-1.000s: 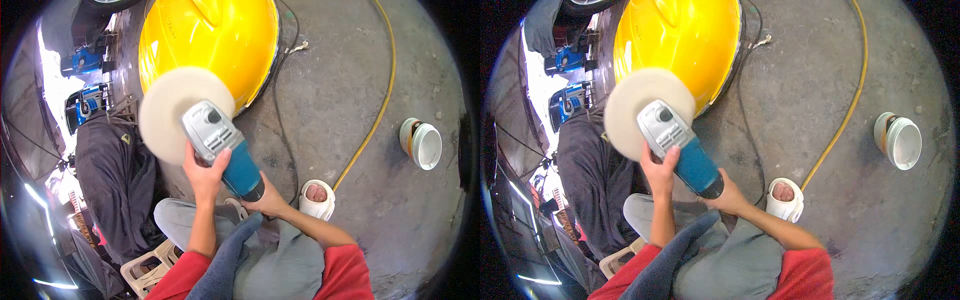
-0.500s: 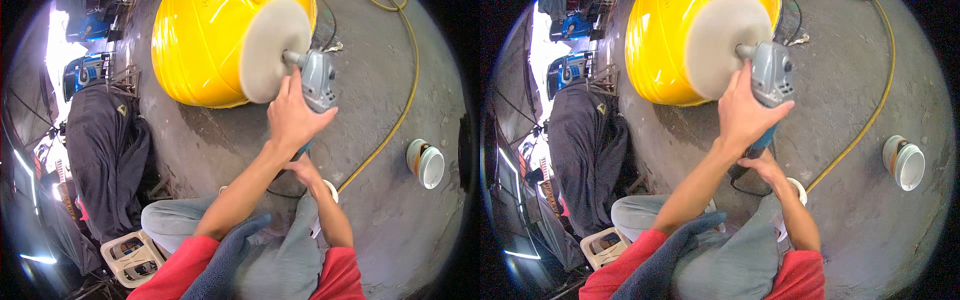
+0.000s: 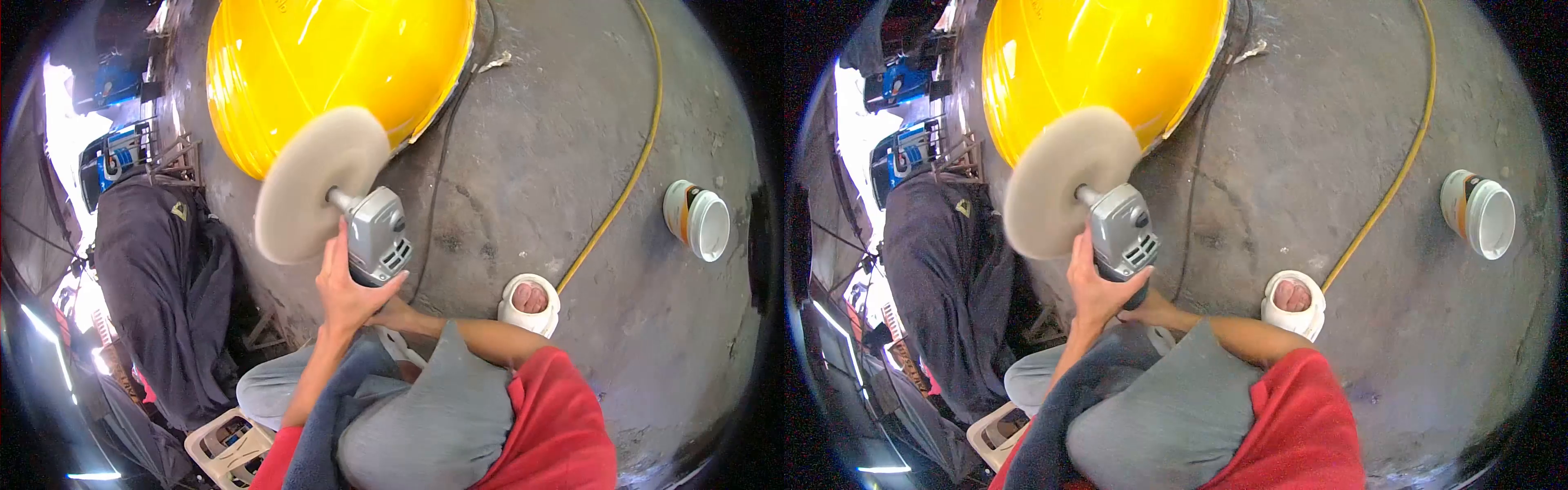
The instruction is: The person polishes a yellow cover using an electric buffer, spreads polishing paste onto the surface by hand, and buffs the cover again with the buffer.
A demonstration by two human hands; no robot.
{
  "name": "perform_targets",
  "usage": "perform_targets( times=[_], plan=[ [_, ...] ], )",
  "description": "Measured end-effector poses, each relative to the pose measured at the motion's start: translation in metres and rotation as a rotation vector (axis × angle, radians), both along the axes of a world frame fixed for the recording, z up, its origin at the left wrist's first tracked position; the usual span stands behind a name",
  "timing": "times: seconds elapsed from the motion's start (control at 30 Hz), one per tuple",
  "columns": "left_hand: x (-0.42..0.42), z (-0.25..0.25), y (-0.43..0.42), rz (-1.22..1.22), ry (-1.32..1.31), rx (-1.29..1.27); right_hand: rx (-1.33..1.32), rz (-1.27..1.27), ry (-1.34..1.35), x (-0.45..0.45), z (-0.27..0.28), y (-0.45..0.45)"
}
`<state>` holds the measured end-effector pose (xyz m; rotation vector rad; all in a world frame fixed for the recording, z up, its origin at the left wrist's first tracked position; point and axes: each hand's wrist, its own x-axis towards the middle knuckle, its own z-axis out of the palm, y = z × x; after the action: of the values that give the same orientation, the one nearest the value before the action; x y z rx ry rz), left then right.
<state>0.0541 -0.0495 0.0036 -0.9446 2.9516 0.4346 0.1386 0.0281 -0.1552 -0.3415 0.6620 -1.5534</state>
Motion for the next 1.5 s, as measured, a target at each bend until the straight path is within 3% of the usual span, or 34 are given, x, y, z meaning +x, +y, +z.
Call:
perform_targets(
  times=[0.33, 0.6, 0.83, 1.17, 1.47, 1.5],
  plan=[
    [-0.067, -0.021, 0.022, -0.117, -0.116, -0.090, 0.016, -0.098, -0.062, -0.062, -0.013, -0.007],
    [-0.015, -0.012, 0.014, -0.069, -0.237, -0.211, -0.043, -0.004, -0.112, 0.016, -0.004, -0.009],
    [0.006, -0.012, 0.007, -0.056, -0.183, -0.219, -0.036, 0.018, -0.131, 0.028, -0.015, -0.001],
    [-0.070, -0.015, 0.013, -0.147, -0.048, -0.085, -0.020, -0.103, -0.032, -0.048, -0.030, -0.025],
    [0.012, 0.025, -0.024, -0.001, 0.040, -0.056, -0.138, -0.132, 0.184, 0.012, -0.006, -0.044],
    [0.025, 0.027, -0.032, 0.007, 0.042, -0.060, -0.054, 0.161, 0.057, 0.022, -0.011, -0.051]
  ],
)
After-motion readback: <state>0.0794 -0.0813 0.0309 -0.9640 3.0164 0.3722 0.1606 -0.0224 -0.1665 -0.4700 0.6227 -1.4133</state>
